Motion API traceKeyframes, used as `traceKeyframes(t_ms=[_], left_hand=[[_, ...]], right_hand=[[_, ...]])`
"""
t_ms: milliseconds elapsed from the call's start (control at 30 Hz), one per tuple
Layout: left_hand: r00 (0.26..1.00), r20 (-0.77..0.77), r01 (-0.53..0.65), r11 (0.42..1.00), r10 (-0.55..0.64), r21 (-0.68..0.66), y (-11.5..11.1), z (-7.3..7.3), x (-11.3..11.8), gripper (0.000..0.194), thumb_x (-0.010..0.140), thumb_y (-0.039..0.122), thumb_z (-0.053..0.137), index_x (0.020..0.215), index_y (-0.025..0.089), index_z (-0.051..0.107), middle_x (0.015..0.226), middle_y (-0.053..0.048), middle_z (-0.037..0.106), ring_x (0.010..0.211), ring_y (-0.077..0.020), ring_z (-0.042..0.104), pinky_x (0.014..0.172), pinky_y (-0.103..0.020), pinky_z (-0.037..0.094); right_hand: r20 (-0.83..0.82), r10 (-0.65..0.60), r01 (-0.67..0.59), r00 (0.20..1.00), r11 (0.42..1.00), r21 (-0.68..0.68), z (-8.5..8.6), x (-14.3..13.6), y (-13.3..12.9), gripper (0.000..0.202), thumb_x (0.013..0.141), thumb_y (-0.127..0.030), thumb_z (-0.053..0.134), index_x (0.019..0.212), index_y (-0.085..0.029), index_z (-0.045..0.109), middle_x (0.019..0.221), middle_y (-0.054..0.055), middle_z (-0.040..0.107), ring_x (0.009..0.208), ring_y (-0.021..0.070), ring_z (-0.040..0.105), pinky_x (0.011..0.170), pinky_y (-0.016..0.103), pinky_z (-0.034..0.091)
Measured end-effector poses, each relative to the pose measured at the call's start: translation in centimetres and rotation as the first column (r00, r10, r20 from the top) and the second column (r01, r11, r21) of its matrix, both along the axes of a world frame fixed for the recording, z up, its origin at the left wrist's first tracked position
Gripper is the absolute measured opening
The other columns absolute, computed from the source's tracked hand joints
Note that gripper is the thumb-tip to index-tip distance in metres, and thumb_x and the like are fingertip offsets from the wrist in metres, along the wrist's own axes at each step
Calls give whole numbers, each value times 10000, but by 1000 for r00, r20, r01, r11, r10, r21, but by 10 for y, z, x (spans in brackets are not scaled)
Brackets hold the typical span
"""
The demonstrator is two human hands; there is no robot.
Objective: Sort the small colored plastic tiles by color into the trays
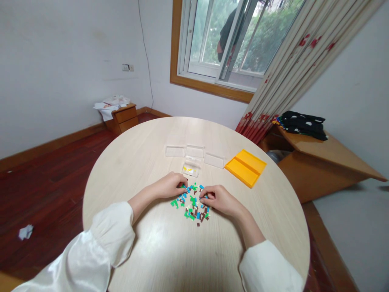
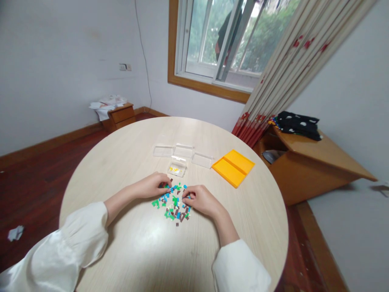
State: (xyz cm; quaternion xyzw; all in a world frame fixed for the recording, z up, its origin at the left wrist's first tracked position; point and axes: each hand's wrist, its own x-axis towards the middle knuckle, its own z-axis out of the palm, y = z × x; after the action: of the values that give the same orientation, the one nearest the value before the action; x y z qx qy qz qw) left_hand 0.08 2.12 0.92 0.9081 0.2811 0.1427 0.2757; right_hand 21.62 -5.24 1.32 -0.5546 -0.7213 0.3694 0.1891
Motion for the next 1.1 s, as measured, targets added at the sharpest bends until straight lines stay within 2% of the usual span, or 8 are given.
traceKeyframes(t_ms=[167, 267, 367, 500, 633, 767, 900, 1100], left_hand=[[999, 25, 49, 990, -46, -135, -1, -2, 1, 142, 757, 145, 531, 793, 127, 667, 631, 7, 570, 557, -89, 450, 552, -207, 330], [997, 75, -24, 989, 35, -144, 1, 0, 1, 155, 792, 195, 519, 791, 127, 658, 616, 10, 547, 558, -93, 447, 550, -208, 329], [996, 51, -67, 991, 74, -119, 3, 3, -2, 150, 753, 244, 607, 837, 127, 648, 635, 16, 534, 577, -98, 447, 553, -211, 321], [999, -27, 34, 984, -40, -174, 1, 7, -5, 174, 709, 258, 662, 829, 133, 642, 644, 31, 512, 586, -94, 431, 546, -206, 307], [995, -15, 88, 968, -94, -235, -2, 6, -3, 130, 737, 226, 617, 815, 124, 640, 640, 32, 499, 579, -87, 424, 545, -205, 312], [1000, 9, 28, 972, -27, -234, -3, 6, -2, 219, 777, 334, 605, 840, 126, 629, 599, 40, 470, 549, -89, 408, 519, -207, 295], [996, -33, 75, 986, -81, -152, -2, 6, -3, 315, 664, 359, 721, 873, 145, 621, 641, 42, 496, 576, -93, 429, 530, -208, 292], [994, -36, 92, 979, -100, -184, -1, 2, -5, 143, 727, 229, 605, 845, 149, 618, 639, 41, 486, 570, -87, 422, 532, -203, 292]], right_hand=[[-2, -46, 46, 999, 999, 18, 4, 2, -1, 197, 770, -283, 565, 793, -138, 697, 521, -68, 305, 505, 83, 279, 488, 220, 223], [-36, -103, 105, 994, 992, 71, 2, -3, 0, 255, 773, -315, 582, 941, -151, 681, 545, -66, 338, 522, 92, 317, 501, 215, 251], [-17, -80, 81, 997, 993, 84, -2, -6, 0, 280, 763, -295, 605, 1003, -163, 663, 557, -67, 356, 532, 93, 341, 512, 210, 266], [3, -1, 1, 1000, 998, 56, -3, -3, 0, 224, 782, -284, 588, 946, -168, 686, 539, -68, 346, 518, 88, 335, 507, 210, 261], [-8, -93, 94, 996, 989, 112, -1, 1, 0, 231, 803, -302, 559, 940, -154, 673, 535, -65, 372, 517, 94, 361, 516, 215, 282], [7, -133, 131, 991, 984, 118, -2, 4, 1, 243, 782, -274, 578, 987, -165, 651, 536, -70, 394, 512, 97, 387, 520, 214, 305], [49, -96, 90, 994, 991, 101, -2, 6, 2, 214, 772, -231, 574, 960, -168, 655, 559, -59, 440, 527, 97, 411, 542, 216, 325], [-27, -90, 93, 996, 990, 105, 2, 1, -1, 266, 775, -268, 597, 1023, -174, 615, 564, -75, 394, 530, 92, 387, 526, 206, 307]])
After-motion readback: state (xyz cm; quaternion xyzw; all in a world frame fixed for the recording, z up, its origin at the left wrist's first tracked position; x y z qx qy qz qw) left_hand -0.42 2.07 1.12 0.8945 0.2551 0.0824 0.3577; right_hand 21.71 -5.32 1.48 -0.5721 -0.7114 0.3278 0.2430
